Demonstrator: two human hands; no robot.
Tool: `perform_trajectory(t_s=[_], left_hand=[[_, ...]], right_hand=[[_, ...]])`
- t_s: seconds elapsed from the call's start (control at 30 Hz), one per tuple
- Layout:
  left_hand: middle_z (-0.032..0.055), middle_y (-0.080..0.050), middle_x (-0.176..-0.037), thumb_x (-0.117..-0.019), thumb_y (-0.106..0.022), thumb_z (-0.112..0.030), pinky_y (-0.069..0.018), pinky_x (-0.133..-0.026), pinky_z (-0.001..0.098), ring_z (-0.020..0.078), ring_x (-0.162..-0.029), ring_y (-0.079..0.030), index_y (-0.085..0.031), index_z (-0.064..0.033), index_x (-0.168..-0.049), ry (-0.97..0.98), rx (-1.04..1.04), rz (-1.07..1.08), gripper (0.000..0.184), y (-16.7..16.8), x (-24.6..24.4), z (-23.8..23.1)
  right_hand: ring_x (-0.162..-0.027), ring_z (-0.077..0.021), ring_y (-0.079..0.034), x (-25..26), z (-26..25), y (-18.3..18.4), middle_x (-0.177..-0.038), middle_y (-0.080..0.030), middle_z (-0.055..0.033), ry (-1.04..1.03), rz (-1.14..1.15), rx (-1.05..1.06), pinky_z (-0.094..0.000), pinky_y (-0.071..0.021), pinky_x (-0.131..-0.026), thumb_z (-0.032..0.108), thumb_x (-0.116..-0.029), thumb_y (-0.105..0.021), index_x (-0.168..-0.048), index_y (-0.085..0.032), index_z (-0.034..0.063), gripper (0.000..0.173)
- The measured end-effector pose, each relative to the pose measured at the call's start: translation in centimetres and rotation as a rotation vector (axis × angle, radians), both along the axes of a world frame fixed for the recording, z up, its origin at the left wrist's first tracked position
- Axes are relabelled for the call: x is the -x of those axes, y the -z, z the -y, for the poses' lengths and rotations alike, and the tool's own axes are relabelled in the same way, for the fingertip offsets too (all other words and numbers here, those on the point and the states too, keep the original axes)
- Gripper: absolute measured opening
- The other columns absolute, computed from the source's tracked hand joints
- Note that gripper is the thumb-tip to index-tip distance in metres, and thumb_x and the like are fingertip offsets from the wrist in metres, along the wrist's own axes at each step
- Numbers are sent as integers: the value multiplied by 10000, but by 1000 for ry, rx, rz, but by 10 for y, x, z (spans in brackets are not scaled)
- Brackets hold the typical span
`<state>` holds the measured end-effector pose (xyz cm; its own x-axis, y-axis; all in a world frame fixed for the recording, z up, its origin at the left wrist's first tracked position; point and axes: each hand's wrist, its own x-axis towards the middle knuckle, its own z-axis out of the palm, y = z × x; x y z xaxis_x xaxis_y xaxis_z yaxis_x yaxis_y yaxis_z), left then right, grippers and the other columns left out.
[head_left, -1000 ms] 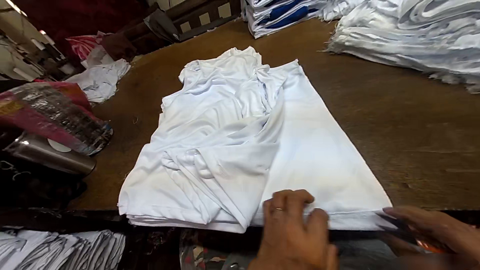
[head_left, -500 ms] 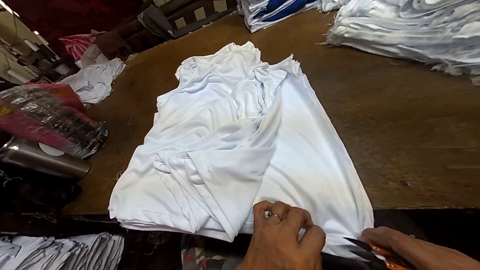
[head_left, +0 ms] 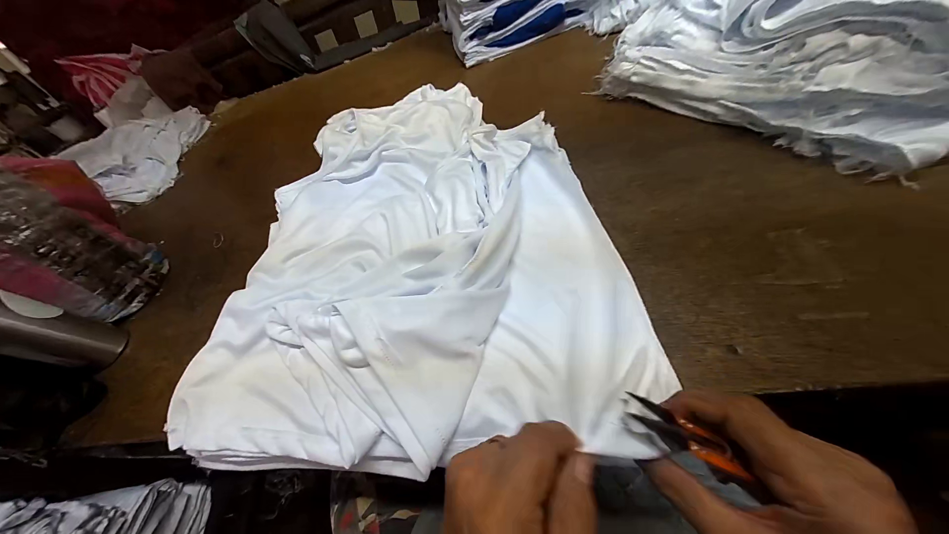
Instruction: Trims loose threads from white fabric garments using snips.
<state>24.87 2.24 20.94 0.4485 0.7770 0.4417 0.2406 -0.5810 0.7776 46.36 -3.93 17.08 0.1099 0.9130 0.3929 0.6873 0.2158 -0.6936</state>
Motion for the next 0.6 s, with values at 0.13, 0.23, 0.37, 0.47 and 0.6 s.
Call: perform_trajectory(t_s=[0.13, 0.23, 0.37, 0.47, 0.6], left_hand=[[54, -710, -861, -1090, -449, -129, -655, -628, 315, 143, -727, -733, -572, 29, -1099, -216, 87, 173, 201, 6, 21, -11], [124, -730, -930, -1037, -577, -123, -669, -594, 381, 244, -768, -762, -481, 25, -1160, -257, 241, 301, 215, 11, 30, -18], [131, -713, -1001, -858, -815, -59, -664, -554, 341, 250, -819, -760, -454, -16, -1280, -240, 228, 263, 556, 20, 24, -19], [71, -738, -975, -869, -765, -2, -617, -492, 263, 162, -725, -737, -593, -32, -1307, -241, 151, 184, 471, 24, 21, -25], [149, -722, -1046, -904, -681, 96, -633, -527, 291, 185, -674, -721, -650, -1, -1283, -97, 311, 360, 393, 16, 16, -23]], right_hand=[[-707, -275, -678, 28, -1, 9, -805, -697, -153, -170, 127, -14, -420, -535, -580, 151, -988, -583, -983, -707, 22, 179], [-675, -318, -672, 38, 2, 17, -783, -663, -163, -437, 151, 113, -471, -511, -522, 124, -997, -563, -951, -677, 14, 164], [-684, -308, -664, 32, 4, 19, -786, -672, -178, -576, -71, 178, -469, -506, -561, 140, -977, -577, -913, -673, -6, 186], [-665, -193, -601, 25, 0, 5, -758, -638, -165, -445, -356, 141, -329, -493, -592, 146, -963, -672, -917, -646, -42, 195], [-563, 2, -467, 30, -14, -9, -710, -591, 8, -189, -479, 199, -158, -371, -488, 233, -933, -767, -1080, -648, 8, 294]])
